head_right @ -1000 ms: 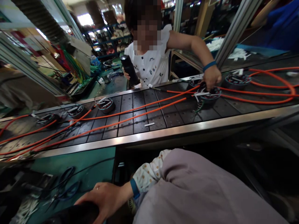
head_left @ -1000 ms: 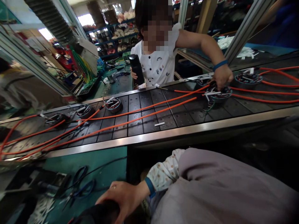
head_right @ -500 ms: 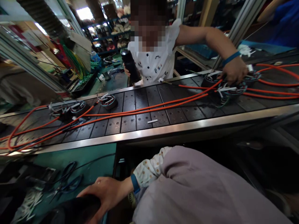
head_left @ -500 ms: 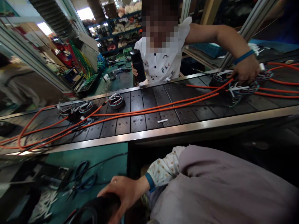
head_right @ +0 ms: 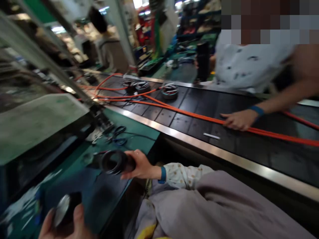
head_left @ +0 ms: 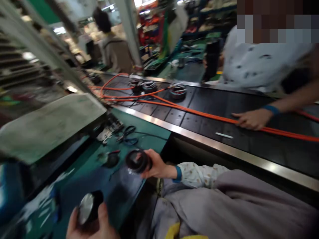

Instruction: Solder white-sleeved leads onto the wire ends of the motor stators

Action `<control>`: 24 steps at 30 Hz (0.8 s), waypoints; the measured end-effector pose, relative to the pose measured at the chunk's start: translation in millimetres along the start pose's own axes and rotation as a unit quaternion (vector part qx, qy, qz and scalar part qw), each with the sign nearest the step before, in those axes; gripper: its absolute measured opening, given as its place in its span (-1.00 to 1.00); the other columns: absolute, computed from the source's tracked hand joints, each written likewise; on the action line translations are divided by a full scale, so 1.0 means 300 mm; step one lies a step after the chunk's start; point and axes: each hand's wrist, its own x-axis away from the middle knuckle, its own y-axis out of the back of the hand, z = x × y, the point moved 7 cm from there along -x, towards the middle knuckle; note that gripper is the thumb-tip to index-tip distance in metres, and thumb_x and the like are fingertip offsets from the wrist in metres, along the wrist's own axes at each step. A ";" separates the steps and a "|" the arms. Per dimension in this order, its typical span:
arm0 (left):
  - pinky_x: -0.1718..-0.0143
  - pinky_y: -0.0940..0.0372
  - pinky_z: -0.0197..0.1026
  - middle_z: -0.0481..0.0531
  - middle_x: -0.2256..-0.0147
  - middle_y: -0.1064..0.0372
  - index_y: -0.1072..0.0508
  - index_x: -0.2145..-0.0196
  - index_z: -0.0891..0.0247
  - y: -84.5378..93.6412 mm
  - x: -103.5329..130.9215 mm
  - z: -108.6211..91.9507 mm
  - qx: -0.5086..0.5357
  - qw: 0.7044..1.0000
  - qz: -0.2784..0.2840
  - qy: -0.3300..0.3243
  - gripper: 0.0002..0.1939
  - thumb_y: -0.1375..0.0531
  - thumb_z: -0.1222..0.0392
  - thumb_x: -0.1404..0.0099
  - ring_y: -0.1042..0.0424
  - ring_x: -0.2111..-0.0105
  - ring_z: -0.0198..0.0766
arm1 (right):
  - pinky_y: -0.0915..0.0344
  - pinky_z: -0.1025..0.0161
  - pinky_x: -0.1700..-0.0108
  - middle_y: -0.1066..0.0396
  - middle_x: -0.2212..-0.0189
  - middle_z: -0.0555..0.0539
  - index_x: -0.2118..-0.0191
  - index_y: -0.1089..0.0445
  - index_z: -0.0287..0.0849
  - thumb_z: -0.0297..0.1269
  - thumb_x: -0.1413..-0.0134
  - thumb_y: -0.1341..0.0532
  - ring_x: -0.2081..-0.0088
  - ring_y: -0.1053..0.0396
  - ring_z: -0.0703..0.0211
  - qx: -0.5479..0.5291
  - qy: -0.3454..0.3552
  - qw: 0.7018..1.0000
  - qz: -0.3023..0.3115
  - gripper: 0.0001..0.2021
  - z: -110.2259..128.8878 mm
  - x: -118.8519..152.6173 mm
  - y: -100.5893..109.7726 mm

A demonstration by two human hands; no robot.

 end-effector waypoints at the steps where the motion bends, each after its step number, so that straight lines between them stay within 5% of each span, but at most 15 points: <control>1: -0.53 -0.19 0.40 -0.11 -0.39 -0.39 -0.38 -0.36 -0.58 0.028 0.029 0.015 0.001 0.998 -0.061 0.016 -0.21 -0.47 -0.07 -0.24 -0.28 -0.47 0.32 | -0.49 0.03 -0.08 -0.60 0.03 -0.17 -0.20 -0.48 -0.13 0.53 0.25 -0.55 0.05 -0.53 -0.01 -0.034 -0.009 0.999 -0.007 0.02 0.014 0.010 0.009; 6: -0.50 -0.26 0.35 0.19 -0.29 -0.44 -0.49 -0.29 -0.08 0.105 0.092 0.081 -0.015 0.989 -0.133 0.066 -0.26 -0.52 -0.20 -0.21 -0.45 -0.36 0.27 | -0.53 0.01 -0.18 -0.62 -0.02 -0.18 -0.22 -0.42 -0.09 0.40 -0.04 -0.51 -0.03 -0.60 -0.03 -0.167 -0.028 0.986 0.009 -0.17 0.113 0.005 -0.025; 11: -0.44 -0.37 0.19 0.27 -0.34 -0.39 -0.38 -0.34 0.06 0.228 0.133 0.096 -0.044 0.982 -0.176 0.044 -0.24 -0.48 -0.20 -0.32 -0.45 -0.36 0.16 | -0.48 -0.04 -0.29 -0.58 -0.13 -0.21 -0.26 -0.43 -0.09 0.32 -0.06 -0.52 -0.15 -0.56 -0.09 -0.127 -0.055 0.978 0.155 -0.19 0.257 -0.026 -0.223; 19: -0.47 -0.32 0.12 0.31 -0.35 -0.34 -0.34 -0.34 0.18 0.560 0.193 0.084 -0.122 0.934 -0.334 0.000 -0.20 -0.49 -0.15 -0.30 -0.39 -0.40 0.12 | -0.43 0.14 0.10 -0.57 0.12 -0.06 -0.25 -0.39 -0.09 0.17 -0.03 -0.51 0.12 -0.53 -0.01 -0.056 -0.028 0.942 0.329 -0.25 0.386 -0.059 -0.637; 24: -0.48 -0.29 0.13 0.42 -0.35 -0.28 -0.19 -0.37 0.27 0.784 0.163 0.119 -0.174 0.896 -0.408 -0.038 -0.07 -0.49 -0.12 -0.24 -0.36 -0.42 0.10 | -0.38 0.14 0.15 -0.58 0.18 -0.06 -0.16 -0.39 -0.11 0.17 0.01 -0.51 0.20 -0.50 0.00 -0.034 -0.040 0.938 0.343 -0.29 0.310 0.000 -0.746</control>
